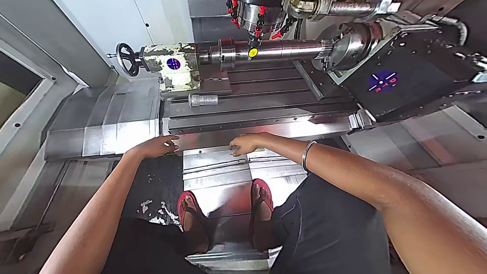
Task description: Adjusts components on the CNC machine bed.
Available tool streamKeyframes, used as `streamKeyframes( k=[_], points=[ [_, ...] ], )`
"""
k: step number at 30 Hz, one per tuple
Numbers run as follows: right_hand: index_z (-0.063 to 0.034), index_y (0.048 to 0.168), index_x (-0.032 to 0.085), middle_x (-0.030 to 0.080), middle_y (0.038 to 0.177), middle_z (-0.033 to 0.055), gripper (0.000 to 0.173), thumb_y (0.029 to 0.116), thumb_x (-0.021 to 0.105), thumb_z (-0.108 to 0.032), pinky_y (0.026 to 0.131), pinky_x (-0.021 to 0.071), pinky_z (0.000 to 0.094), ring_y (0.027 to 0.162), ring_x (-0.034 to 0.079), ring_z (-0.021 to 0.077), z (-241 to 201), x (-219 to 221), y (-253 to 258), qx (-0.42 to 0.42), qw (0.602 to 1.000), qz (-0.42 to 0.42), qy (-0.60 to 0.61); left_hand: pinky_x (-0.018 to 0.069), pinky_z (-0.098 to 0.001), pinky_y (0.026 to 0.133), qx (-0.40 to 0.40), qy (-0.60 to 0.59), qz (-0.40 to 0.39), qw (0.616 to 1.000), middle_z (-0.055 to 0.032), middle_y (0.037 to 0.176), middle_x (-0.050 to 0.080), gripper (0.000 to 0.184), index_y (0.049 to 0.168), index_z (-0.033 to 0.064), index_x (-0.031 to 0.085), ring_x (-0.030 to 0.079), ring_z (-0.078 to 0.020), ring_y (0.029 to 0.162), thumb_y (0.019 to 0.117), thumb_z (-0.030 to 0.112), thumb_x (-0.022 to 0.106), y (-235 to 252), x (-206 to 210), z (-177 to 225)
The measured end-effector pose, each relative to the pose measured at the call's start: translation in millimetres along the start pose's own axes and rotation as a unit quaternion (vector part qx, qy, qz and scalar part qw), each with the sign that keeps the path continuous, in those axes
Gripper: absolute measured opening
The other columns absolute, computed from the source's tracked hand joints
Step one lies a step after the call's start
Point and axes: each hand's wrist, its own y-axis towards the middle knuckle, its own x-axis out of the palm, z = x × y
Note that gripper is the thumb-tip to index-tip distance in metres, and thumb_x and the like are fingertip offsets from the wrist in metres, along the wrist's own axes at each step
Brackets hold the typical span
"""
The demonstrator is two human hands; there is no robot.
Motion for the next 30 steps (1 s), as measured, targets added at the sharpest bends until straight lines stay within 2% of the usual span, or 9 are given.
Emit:
streamKeyframes(
  k=[6, 11, 30],
  points=[
    [-0.0036, 0.143, 0.057, 0.066, 0.129, 0.0258, 0.052, 0.1041, 0.059, -0.038, 0.106, 0.0414, 0.0660, 0.123, 0.061, 0.0448, 3.1, 1.4, 1.7, 0.002, 1.000, 0.000, 0.001, 0.0498, -0.0510, 0.099, -0.002, 0.002, 0.000, 1.000, -0.0203, 0.135, 0.061, 0.055, 0.155, 0.0127, 0.041, 0.064, -0.0310, 0.117, 0.1064, 0.034, 0.055, 0.5, 0.0, -1.8],
    [-0.0025, 0.142, 0.057, 0.067, 0.126, 0.0256, 0.052, 0.1043, 0.059, -0.037, 0.105, 0.0423, 0.0656, 0.122, 0.062, 0.0444, 3.7, 2.3, 3.0, 0.002, 1.000, 0.000, -0.004, 0.0444, -0.0527, 0.107, 0.001, 0.017, 0.003, 1.000, -0.0207, 0.136, 0.061, 0.054, 0.154, 0.0123, 0.043, 0.061, -0.0321, 0.123, 0.1062, 0.034, 0.056, -0.1, -1.3, -1.9],
    [-0.0030, 0.143, 0.056, 0.066, 0.128, 0.0259, 0.052, 0.1042, 0.060, -0.037, 0.105, 0.0416, 0.0660, 0.123, 0.061, 0.0449, 2.8, 2.7, 1.3, 0.012, 1.000, -0.006, -0.005, 0.0455, -0.0525, 0.105, 0.005, 0.008, 0.010, 1.000, -0.0208, 0.134, 0.062, 0.054, 0.154, 0.0126, 0.042, 0.062, -0.0316, 0.121, 0.1062, 0.033, 0.056, -4.3, -2.4, -2.4]
  ],
)
